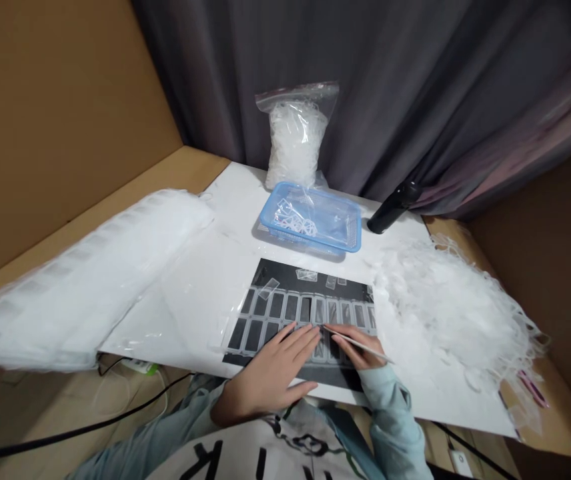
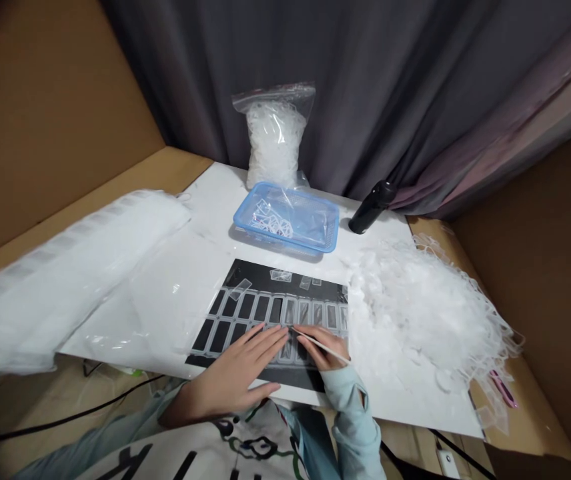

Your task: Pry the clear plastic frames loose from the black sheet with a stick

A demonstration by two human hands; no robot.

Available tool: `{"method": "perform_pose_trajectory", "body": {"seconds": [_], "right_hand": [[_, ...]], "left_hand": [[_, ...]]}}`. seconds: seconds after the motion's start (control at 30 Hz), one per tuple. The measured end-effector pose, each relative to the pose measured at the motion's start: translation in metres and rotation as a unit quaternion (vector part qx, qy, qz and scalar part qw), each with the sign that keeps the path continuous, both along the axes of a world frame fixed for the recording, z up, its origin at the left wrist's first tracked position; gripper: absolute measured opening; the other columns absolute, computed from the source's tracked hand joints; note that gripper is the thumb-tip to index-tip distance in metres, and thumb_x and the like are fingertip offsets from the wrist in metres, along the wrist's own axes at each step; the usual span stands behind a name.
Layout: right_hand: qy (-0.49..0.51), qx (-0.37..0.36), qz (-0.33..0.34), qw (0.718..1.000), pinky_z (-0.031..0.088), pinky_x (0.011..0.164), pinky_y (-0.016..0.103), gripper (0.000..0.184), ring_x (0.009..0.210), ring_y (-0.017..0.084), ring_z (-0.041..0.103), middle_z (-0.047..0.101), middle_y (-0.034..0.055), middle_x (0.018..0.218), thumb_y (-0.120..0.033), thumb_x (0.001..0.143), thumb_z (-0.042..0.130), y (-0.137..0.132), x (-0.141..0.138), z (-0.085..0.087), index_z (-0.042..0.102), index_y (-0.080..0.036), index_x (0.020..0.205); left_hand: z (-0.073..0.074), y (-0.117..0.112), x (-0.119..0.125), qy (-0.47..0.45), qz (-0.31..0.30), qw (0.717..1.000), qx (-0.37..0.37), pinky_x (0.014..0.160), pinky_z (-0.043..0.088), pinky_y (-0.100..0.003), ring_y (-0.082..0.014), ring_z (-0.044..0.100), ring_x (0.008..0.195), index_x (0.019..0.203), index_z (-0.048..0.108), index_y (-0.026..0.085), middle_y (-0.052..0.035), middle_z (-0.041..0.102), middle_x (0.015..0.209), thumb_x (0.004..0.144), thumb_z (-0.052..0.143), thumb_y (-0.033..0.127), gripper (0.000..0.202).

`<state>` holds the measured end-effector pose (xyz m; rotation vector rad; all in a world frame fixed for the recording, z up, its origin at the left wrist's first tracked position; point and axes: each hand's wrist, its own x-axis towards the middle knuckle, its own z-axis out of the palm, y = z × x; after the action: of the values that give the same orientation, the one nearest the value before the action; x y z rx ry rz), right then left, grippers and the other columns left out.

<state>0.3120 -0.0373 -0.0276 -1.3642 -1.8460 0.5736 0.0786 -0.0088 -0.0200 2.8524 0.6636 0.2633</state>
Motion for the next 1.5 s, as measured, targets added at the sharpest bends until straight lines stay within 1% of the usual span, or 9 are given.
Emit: {"method": "perform_pose_trajectory", "body": {"seconds": [0.23, 0.4, 0.53, 0.8, 1.03, 1.13, 1.23, 1.4, 1.5], "right_hand": [[-0.023, 0.012, 0.021, 0.999, 0.057, 0.087, 0.032, 0.035, 0.096, 0.019, 0.069, 0.072, 0.0080, 0.106, -0.042, 0.099, 0.045, 0.003, 0.001, -0.002, 0.071, -0.021, 0.112], [-0.091, 0.047, 0.069, 0.992, 0.057, 0.086, 0.028, 0.031, 0.097, 0.018, 0.070, 0.071, 0.0060, 0.110, -0.032, 0.100, 0.044, 0.008, 0.006, -0.001, 0.067, -0.022, 0.119], [-0.178, 0.110, 0.121, 0.970, 0.058, 0.086, 0.027, 0.032, 0.100, 0.017, 0.069, 0.070, 0.0059, 0.113, -0.024, 0.100, 0.044, 0.012, 0.007, 0.003, 0.063, -0.020, 0.125], [-0.279, 0.202, 0.067, 0.936, 0.054, 0.098, 0.036, 0.034, 0.117, 0.023, 0.060, 0.060, 0.0100, 0.129, -0.019, 0.096, 0.052, 0.006, -0.001, -0.013, 0.062, -0.018, 0.128], [-0.272, 0.209, 0.008, 0.939, 0.047, 0.104, 0.035, 0.039, 0.119, 0.020, 0.059, 0.063, 0.0048, 0.127, -0.021, 0.099, 0.047, 0.004, -0.010, -0.023, 0.054, -0.025, 0.137], [-0.256, 0.218, -0.004, 0.942, 0.049, 0.101, 0.033, 0.045, 0.119, 0.019, 0.059, 0.060, 0.0078, 0.131, -0.019, 0.099, 0.045, 0.012, 0.000, -0.015, 0.046, -0.024, 0.144], [-0.205, 0.247, -0.056, 0.946, 0.050, 0.099, 0.036, 0.053, 0.120, 0.020, 0.058, 0.059, 0.0091, 0.132, -0.011, 0.097, 0.043, 0.021, 0.015, 0.002, 0.038, -0.025, 0.148], [-0.139, 0.198, -0.178, 0.954, 0.053, 0.094, 0.033, 0.041, 0.115, 0.022, 0.061, 0.059, 0.0092, 0.128, -0.017, 0.095, 0.050, 0.013, 0.026, 0.028, 0.057, -0.023, 0.134], [-0.115, 0.152, -0.089, 0.978, 0.057, 0.083, 0.027, 0.038, 0.101, 0.019, 0.066, 0.065, 0.0102, 0.117, -0.016, 0.093, 0.054, -0.004, 0.022, 0.027, 0.060, -0.021, 0.130]], "left_hand": [[0.001, 0.000, -0.002, -0.023, 0.010, 0.999, -0.021, 0.119, 0.013, -0.042, -0.0221, 0.023, 0.144, 0.151, 0.024, 0.016, -0.0065, 0.027, 0.156, 0.099, 0.030, 0.056, 0.066], [0.003, 0.001, -0.002, -0.021, 0.011, 0.999, -0.027, 0.119, 0.014, -0.043, -0.0228, 0.024, 0.144, 0.150, 0.026, 0.016, -0.0070, 0.029, 0.155, 0.099, 0.031, 0.055, 0.064], [0.004, 0.001, -0.002, -0.022, 0.011, 0.999, -0.027, 0.118, 0.013, -0.045, -0.0231, 0.024, 0.143, 0.150, 0.026, 0.016, -0.0069, 0.031, 0.154, 0.099, 0.030, 0.054, 0.063], [0.002, 0.003, -0.001, -0.036, 0.019, 0.998, -0.045, 0.114, 0.020, -0.049, -0.0263, 0.031, 0.139, 0.144, 0.036, 0.015, -0.0087, 0.039, 0.149, 0.097, 0.036, 0.054, 0.061], [0.004, 0.001, -0.001, -0.033, 0.022, 0.998, -0.059, 0.112, 0.023, -0.048, -0.0265, 0.030, 0.139, 0.148, 0.031, 0.017, -0.0077, 0.036, 0.151, 0.097, 0.035, 0.054, 0.063], [0.004, 0.001, -0.001, -0.028, 0.025, 0.998, -0.057, 0.111, 0.024, -0.048, -0.0268, 0.028, 0.140, 0.149, 0.028, 0.018, -0.0069, 0.031, 0.154, 0.098, 0.034, 0.054, 0.063], [0.003, 0.001, -0.002, -0.025, 0.024, 0.998, -0.046, 0.111, 0.024, -0.048, -0.0268, 0.026, 0.141, 0.151, 0.025, 0.019, -0.0051, 0.024, 0.157, 0.098, 0.033, 0.055, 0.064], [0.001, -0.001, -0.004, -0.031, 0.017, 0.999, -0.012, 0.113, 0.018, -0.047, -0.0265, 0.022, 0.143, 0.153, 0.020, 0.018, -0.0052, 0.019, 0.158, 0.100, 0.027, 0.055, 0.065], [-0.001, -0.005, -0.007, -0.054, -0.004, 0.999, 0.006, 0.112, 0.020, -0.046, -0.0261, 0.028, 0.139, 0.147, 0.034, 0.018, -0.0069, 0.033, 0.153, 0.100, 0.028, 0.052, 0.059]]}}
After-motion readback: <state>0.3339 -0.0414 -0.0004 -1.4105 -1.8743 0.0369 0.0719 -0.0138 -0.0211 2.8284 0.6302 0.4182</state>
